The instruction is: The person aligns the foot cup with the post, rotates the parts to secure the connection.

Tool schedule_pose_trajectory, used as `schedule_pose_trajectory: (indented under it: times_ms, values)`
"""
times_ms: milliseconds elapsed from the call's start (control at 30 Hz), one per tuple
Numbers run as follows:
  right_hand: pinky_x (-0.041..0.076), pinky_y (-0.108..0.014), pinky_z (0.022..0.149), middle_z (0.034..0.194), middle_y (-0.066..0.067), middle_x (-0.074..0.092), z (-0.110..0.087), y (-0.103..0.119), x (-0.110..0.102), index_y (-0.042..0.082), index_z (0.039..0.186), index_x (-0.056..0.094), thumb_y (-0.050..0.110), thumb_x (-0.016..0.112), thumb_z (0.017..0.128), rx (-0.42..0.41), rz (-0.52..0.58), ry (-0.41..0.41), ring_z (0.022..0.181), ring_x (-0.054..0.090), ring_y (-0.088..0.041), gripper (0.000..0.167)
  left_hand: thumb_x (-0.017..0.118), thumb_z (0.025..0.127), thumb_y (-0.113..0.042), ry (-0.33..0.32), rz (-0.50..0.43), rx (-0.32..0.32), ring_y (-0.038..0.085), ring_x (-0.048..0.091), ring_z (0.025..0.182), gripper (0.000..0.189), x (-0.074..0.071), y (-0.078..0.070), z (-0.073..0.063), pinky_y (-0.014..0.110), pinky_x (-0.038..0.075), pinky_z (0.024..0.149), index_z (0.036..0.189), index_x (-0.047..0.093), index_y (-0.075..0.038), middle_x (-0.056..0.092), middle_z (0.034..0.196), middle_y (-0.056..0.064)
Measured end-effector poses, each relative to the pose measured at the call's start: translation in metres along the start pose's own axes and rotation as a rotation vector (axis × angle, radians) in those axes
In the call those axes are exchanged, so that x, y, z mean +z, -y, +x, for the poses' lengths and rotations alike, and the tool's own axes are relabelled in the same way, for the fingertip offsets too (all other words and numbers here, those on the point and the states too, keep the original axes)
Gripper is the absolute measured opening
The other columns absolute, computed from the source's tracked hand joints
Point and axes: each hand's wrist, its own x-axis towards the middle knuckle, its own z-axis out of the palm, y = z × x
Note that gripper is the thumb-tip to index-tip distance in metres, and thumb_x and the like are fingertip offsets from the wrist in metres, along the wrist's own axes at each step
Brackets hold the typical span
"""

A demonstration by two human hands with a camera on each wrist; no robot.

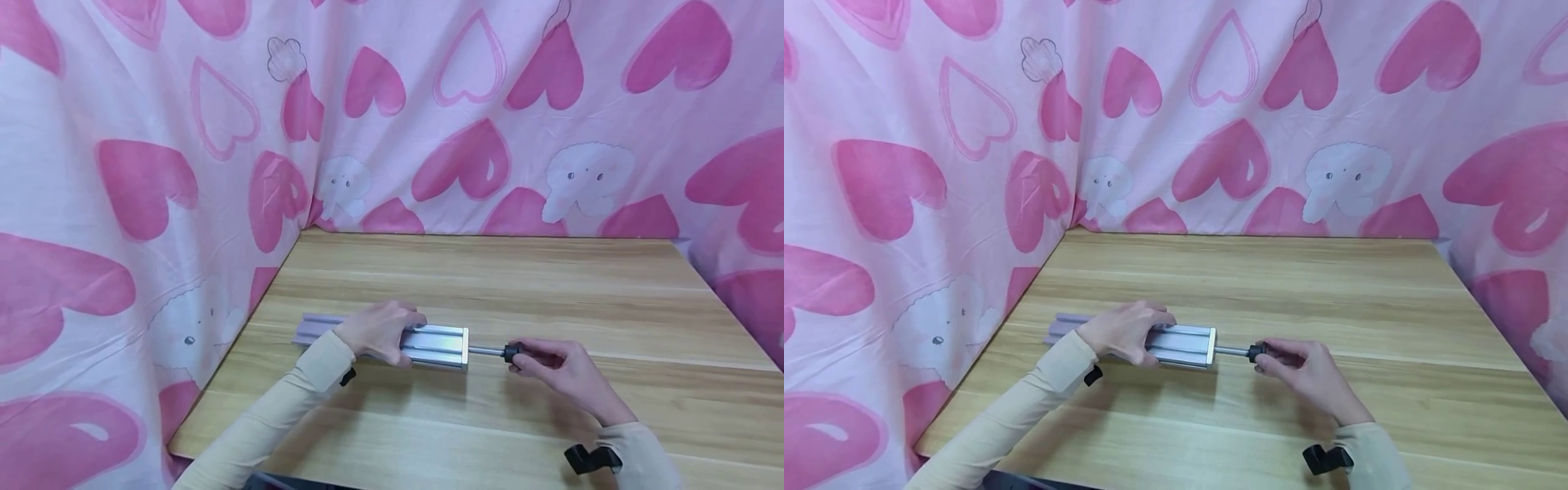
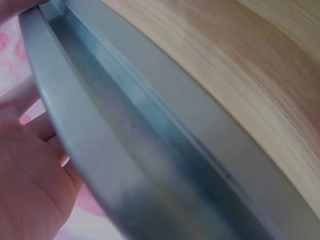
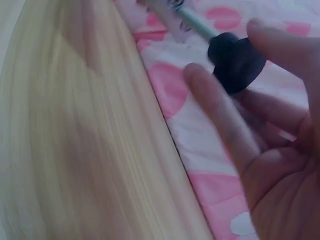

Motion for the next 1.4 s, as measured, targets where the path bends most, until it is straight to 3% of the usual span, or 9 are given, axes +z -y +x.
schedule_pose_trajectory:
  times_ms: [200,433,600,733,900,1067,1200,1400]
  values:
    - [0.059,-0.038,0.082,0.103,-0.026,0.074,0.003,0.001,-0.002,-0.020,0.126,0.057,0.017,0.060,0.101,0.111,0.147,0.092,0.091,0.076,-0.023,0.044,0.076,0.066,-0.044,-0.012,0.041,-0.007,0.008,0.057,0.085,0.060,0.000,-0.002,-0.001,0.024,0.051,0.074,0.119,0.066,-0.016,0.069,0.101,-0.004]
    - [0.059,-0.034,0.084,0.102,-0.021,0.074,0.006,0.003,0.000,-0.019,0.125,0.057,0.026,0.057,0.103,0.258,0.242,0.115,0.093,0.075,-0.025,0.050,0.077,0.067,-0.043,-0.020,0.058,-0.013,0.008,0.057,0.083,0.060,0.000,-0.003,-0.001,0.024,0.052,0.074,0.120,0.067,-0.017,0.069,0.103,-0.003]
    - [0.058,-0.032,0.086,0.105,-0.021,0.074,0.009,0.001,0.002,-0.019,0.127,0.056,0.031,0.055,0.104,0.312,0.270,0.123,0.095,0.074,-0.021,0.055,0.078,0.067,-0.043,-0.026,0.054,-0.026,0.008,0.057,0.082,0.061,0.000,-0.002,-0.002,0.024,0.053,0.074,0.122,0.067,-0.017,0.069,0.103,-0.002]
    - [0.058,-0.030,0.087,0.109,-0.024,0.073,0.009,0.001,0.004,-0.021,0.130,0.052,0.033,0.052,0.105,0.308,0.239,0.117,0.097,0.075,-0.021,0.059,0.078,0.068,-0.044,-0.025,0.046,-0.030,0.008,0.057,0.082,0.063,0.001,0.000,-0.003,0.023,0.052,0.075,0.123,0.067,-0.017,0.068,0.104,-0.002]
    - [0.056,-0.026,0.090,0.123,-0.031,0.067,0.005,0.003,0.007,-0.019,0.138,0.046,0.033,0.053,0.105,0.267,0.158,0.094,0.103,0.074,-0.020,0.062,0.078,0.068,-0.044,-0.029,0.043,-0.040,0.008,0.057,0.082,0.061,0.002,0.002,-0.005,0.024,0.053,0.076,0.121,0.067,-0.017,0.067,0.103,-0.003]
    - [0.056,-0.025,0.089,0.134,-0.032,0.058,-0.001,-0.001,0.010,-0.007,0.148,0.042,0.014,0.071,0.093,0.078,0.084,0.007,0.106,0.071,-0.010,0.065,0.077,0.068,-0.045,-0.039,0.045,-0.032,0.007,0.057,0.081,0.060,0.003,0.004,-0.006,0.023,0.051,0.074,0.120,0.067,-0.018,0.067,0.101,-0.004]
    - [0.056,-0.024,0.088,0.130,-0.025,0.063,-0.001,-0.008,0.015,-0.003,0.145,0.049,0.003,0.079,0.083,-0.055,0.056,-0.034,0.105,0.072,-0.012,0.069,0.077,0.067,-0.044,-0.055,0.032,-0.019,0.007,0.057,0.081,0.060,0.004,0.006,-0.006,0.022,0.050,0.072,0.119,0.067,-0.017,0.068,0.102,-0.003]
    - [0.057,-0.023,0.082,0.120,-0.015,0.072,-0.002,-0.010,0.018,-0.002,0.137,0.059,0.002,0.080,0.081,-0.091,-0.006,-0.124,0.097,0.073,-0.006,0.060,0.077,0.067,-0.044,-0.038,0.040,0.003,0.006,0.056,0.081,0.059,0.003,0.005,-0.005,0.021,0.049,0.071,0.118,0.067,-0.016,0.067,0.100,-0.003]
